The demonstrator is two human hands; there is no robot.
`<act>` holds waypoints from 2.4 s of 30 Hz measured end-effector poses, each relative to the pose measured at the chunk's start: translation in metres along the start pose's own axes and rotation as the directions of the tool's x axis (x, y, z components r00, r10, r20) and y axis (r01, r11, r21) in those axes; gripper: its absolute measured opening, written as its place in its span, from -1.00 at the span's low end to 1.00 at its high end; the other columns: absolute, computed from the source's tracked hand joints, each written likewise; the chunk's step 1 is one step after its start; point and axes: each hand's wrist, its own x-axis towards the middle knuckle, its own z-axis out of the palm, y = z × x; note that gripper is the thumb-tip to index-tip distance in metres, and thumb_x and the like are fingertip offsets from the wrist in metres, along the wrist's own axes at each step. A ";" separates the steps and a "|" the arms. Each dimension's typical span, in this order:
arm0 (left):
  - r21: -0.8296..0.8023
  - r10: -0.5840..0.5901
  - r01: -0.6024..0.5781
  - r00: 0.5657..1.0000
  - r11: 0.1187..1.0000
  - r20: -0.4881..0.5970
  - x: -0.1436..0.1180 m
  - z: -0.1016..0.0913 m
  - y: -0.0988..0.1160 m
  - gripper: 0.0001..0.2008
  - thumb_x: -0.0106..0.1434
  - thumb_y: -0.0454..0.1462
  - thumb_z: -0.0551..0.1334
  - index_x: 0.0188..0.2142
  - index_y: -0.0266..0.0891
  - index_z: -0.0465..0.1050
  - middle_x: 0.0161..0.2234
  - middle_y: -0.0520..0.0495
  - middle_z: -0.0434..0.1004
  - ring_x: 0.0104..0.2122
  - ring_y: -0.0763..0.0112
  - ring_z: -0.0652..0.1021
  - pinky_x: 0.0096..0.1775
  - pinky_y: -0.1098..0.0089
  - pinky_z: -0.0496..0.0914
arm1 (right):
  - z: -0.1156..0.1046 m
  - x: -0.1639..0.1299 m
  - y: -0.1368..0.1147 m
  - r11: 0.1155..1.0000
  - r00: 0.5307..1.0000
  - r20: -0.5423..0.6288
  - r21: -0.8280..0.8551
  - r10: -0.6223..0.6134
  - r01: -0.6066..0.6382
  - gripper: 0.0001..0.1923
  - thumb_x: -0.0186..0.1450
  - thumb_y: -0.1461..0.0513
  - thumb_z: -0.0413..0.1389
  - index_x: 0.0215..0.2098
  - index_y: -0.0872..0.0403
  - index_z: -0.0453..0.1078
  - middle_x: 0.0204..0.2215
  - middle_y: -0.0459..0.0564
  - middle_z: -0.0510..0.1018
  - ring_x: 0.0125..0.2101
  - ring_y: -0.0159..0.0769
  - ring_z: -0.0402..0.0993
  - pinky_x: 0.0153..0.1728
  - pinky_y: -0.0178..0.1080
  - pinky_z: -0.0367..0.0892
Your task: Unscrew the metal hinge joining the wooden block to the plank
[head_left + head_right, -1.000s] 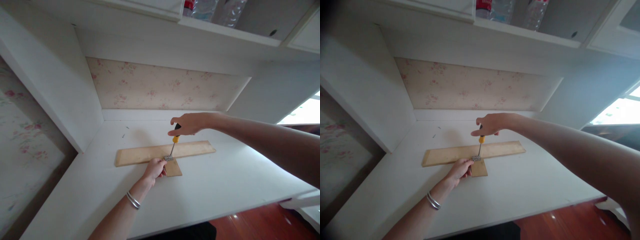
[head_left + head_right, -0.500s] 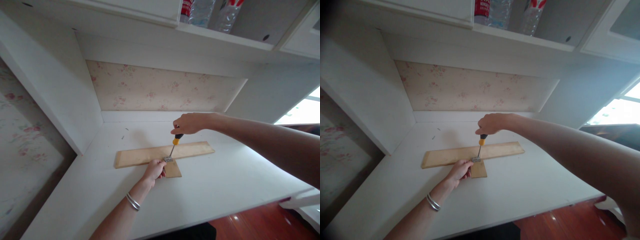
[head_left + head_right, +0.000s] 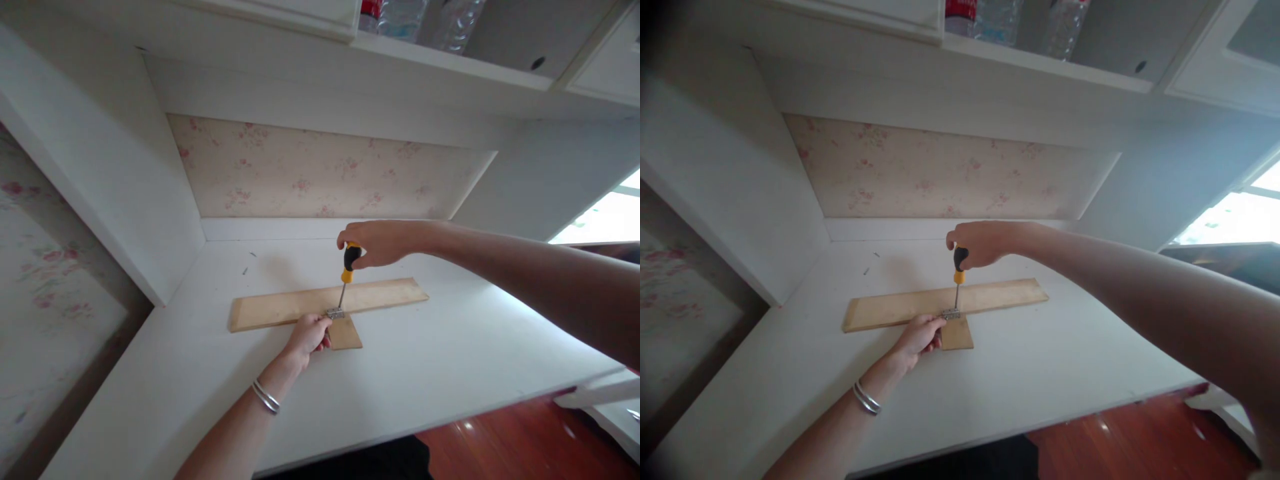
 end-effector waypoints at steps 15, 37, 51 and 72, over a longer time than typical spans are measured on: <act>-0.013 0.009 -0.009 1.000 1.000 0.011 0.001 -0.001 -0.003 -0.83 0.14 -0.22 0.13 -0.46 -0.31 0.35 -0.66 0.05 0.34 -0.69 0.58 0.36 -0.67 0.54 0.05 | -0.004 0.001 -0.009 0.939 0.938 0.108 -0.138 0.329 -0.314 -0.31 0.18 -0.24 -0.19 -0.15 0.11 0.41 -0.31 0.22 0.51 -0.32 -0.02 0.43 -0.41 -0.15 0.19; 0.007 0.001 -0.001 1.000 1.000 0.008 -0.002 -0.001 0.002 -0.86 0.15 -0.27 0.11 -0.47 -0.31 0.34 -0.66 0.05 0.32 -0.68 0.58 0.37 -0.66 0.55 0.07 | -0.005 0.000 -0.006 0.943 0.948 0.077 -0.153 0.309 -0.295 -0.39 0.20 -0.20 -0.17 -0.21 0.07 0.41 -0.36 0.18 0.51 -0.40 -0.08 0.42 -0.47 -0.19 0.16; -0.011 -0.008 0.008 1.000 1.000 0.011 -0.001 -0.001 0.001 -0.85 0.14 -0.25 0.12 -0.46 -0.31 0.34 -0.67 0.06 0.34 -0.68 0.57 0.36 -0.65 0.53 0.08 | -0.009 0.000 -0.003 0.988 0.981 0.137 -0.085 0.138 -0.127 -0.59 0.16 -0.03 0.04 -0.15 0.05 0.39 -0.34 0.07 0.53 -0.39 -0.21 0.40 -0.44 -0.26 0.14; -0.003 -0.001 0.001 1.000 1.000 0.010 -0.003 -0.001 0.002 -0.85 0.14 -0.25 0.12 -0.48 -0.32 0.34 -0.67 0.04 0.34 -0.68 0.56 0.37 -0.66 0.53 0.07 | -0.015 -0.005 -0.014 0.979 0.962 0.183 -0.030 0.202 -0.200 -0.55 0.19 -0.07 0.00 -0.10 0.02 0.36 -0.45 0.04 0.53 -0.48 -0.24 0.40 -0.44 -0.23 0.14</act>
